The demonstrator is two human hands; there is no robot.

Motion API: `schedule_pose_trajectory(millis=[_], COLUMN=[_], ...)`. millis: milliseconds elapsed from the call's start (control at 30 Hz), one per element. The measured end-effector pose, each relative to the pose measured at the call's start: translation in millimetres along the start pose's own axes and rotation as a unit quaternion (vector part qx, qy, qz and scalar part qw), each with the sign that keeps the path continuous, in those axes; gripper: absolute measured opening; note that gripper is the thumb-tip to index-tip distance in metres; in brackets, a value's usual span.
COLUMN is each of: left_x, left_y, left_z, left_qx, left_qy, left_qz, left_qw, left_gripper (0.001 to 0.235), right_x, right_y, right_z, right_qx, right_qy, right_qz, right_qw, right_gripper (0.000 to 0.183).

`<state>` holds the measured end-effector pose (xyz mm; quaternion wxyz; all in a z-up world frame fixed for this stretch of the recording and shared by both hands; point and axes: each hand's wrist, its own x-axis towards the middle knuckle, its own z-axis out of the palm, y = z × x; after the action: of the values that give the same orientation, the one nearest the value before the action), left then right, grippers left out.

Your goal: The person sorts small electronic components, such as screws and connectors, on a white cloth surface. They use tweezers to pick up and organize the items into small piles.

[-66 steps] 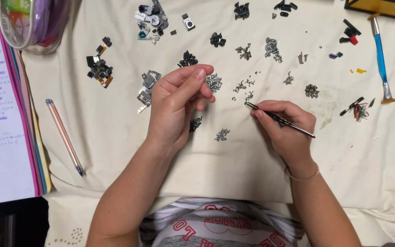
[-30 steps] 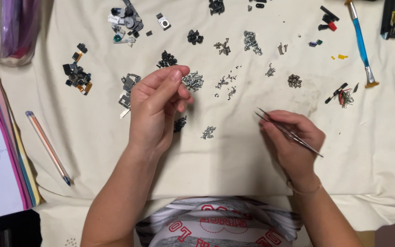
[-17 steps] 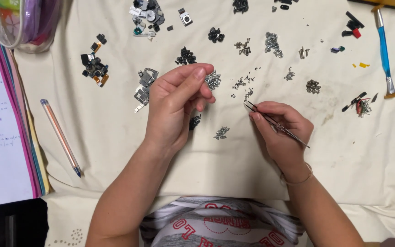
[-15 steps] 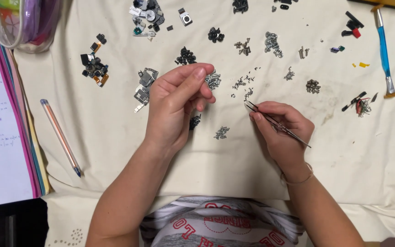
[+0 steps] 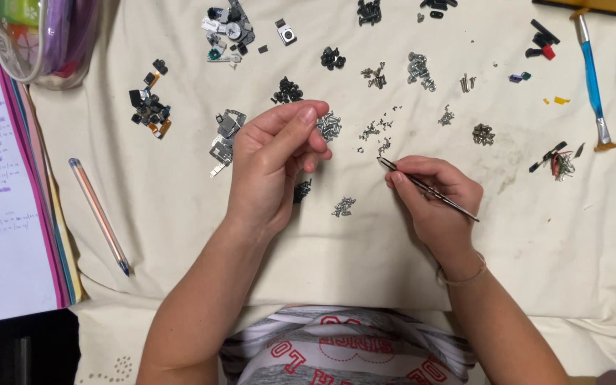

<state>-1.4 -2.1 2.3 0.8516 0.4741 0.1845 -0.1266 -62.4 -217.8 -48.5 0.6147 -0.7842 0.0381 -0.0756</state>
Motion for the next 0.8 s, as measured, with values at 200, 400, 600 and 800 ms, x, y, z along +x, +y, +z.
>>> schedule_pose_trajectory(millis=[200, 400, 600, 800], left_x=[6, 13, 13, 15], left_y=[-18, -23, -22, -21], left_z=[-9, -13, -13, -13], left_qx=[-0.056, -0.047, -0.039, -0.041], left_qy=[-0.035, -0.037, -0.033, -0.034], left_qz=[0.065, 0.071, 0.074, 0.069], left_qw=[0.996, 0.996, 0.996, 0.996], left_gripper=[0.028, 0.028, 0.027, 0.024], right_x=[2, 2, 1, -4], right_y=[9, 12, 14, 14], right_z=[0, -2, -5, -14], right_qx=[0.034, 0.064, 0.092, 0.106], right_qy=[0.025, 0.031, 0.028, 0.044], right_qz=[0.018, 0.024, 0.001, -0.012], right_qw=[0.999, 0.997, 0.995, 0.993], right_gripper=[0.011, 0.010, 0.010, 0.010])
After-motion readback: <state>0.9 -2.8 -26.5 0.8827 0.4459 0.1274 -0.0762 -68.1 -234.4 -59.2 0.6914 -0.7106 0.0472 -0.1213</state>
